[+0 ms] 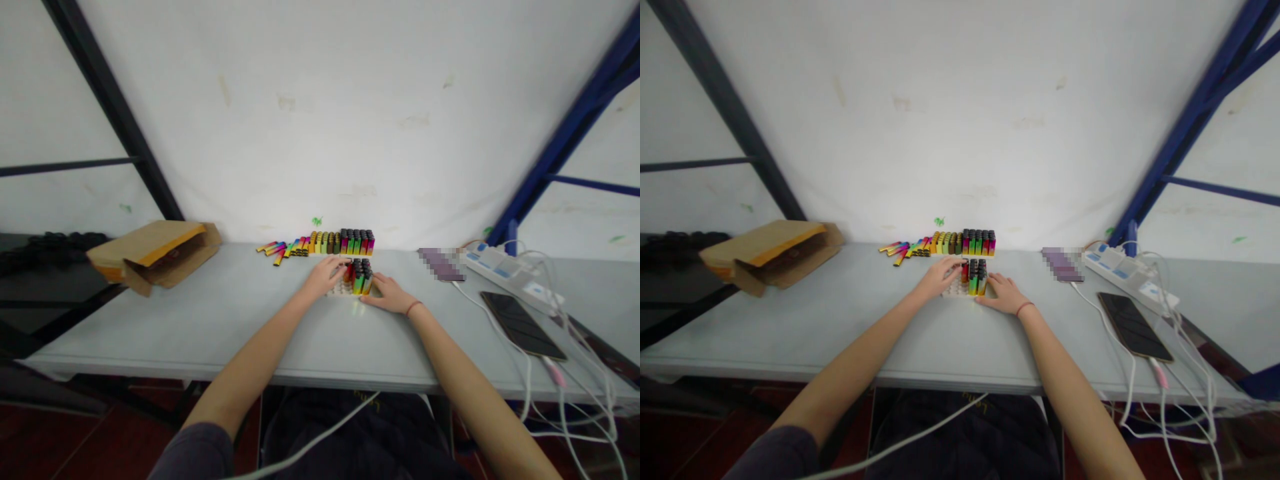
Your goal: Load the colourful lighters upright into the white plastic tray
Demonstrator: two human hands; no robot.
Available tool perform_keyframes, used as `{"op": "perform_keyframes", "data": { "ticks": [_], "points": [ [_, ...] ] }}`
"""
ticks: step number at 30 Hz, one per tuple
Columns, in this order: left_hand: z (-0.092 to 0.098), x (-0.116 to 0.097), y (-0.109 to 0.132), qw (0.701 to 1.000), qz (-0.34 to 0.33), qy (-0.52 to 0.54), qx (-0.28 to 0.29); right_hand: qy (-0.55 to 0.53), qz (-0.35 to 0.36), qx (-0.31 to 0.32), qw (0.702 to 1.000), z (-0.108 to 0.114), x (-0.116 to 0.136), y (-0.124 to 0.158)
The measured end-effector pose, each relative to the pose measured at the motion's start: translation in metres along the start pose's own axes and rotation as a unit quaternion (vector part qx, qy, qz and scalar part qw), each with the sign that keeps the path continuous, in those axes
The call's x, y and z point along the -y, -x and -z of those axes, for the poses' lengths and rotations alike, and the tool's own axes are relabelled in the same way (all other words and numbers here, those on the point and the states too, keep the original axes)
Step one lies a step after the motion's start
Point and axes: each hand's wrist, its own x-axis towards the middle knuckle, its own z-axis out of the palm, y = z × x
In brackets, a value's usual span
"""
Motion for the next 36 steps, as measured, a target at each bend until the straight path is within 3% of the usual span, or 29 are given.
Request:
{"op": "perform_keyframes", "data": {
  "ticks": [2, 4, 8, 10, 13, 15, 17, 24, 29, 36],
  "points": [
    [0.008, 0.007, -0.004, 0.998, -0.02, -0.064, -0.005, 0.0, -0.003, 0.0, 1.0, 0.0, 0.001, 0.0],
    [0.024, 0.021, -0.01, 0.99, 0.001, -0.136, -0.04, -0.001, -0.004, 0.001, 1.0, 0.0, 0.002, 0.001],
    [0.078, 0.067, -0.012, 0.936, 0.168, -0.291, -0.107, -0.002, -0.008, 0.0, 1.0, -0.002, 0.001, 0.001],
    [0.104, 0.093, -0.008, 0.902, 0.234, -0.354, -0.079, -0.005, -0.006, -0.006, 1.0, -0.004, 0.001, 0.002],
    [0.129, 0.123, -0.004, 0.873, 0.294, -0.385, 0.047, -0.008, -0.002, -0.009, 1.0, -0.005, 0.0, 0.003],
    [0.133, 0.135, -0.005, 0.864, 0.306, -0.388, 0.097, -0.006, -0.002, -0.007, 1.0, -0.005, 0.001, 0.003],
    [0.132, 0.14, -0.008, 0.863, 0.302, -0.389, 0.113, -0.005, -0.004, -0.006, 1.0, -0.004, 0.0, 0.004],
    [0.124, 0.139, -0.011, 0.858, 0.304, -0.409, 0.068, -0.009, 0.007, -0.005, 1.0, -0.003, -0.002, 0.005],
    [0.121, 0.142, -0.012, 0.87, 0.284, -0.384, 0.124, -0.009, 0.005, -0.001, 1.0, -0.002, -0.001, 0.006],
    [0.124, 0.138, 0.01, 0.885, 0.246, -0.382, 0.102, -0.011, 0.014, -0.007, 1.0, -0.003, -0.002, 0.005]
  ]
}}
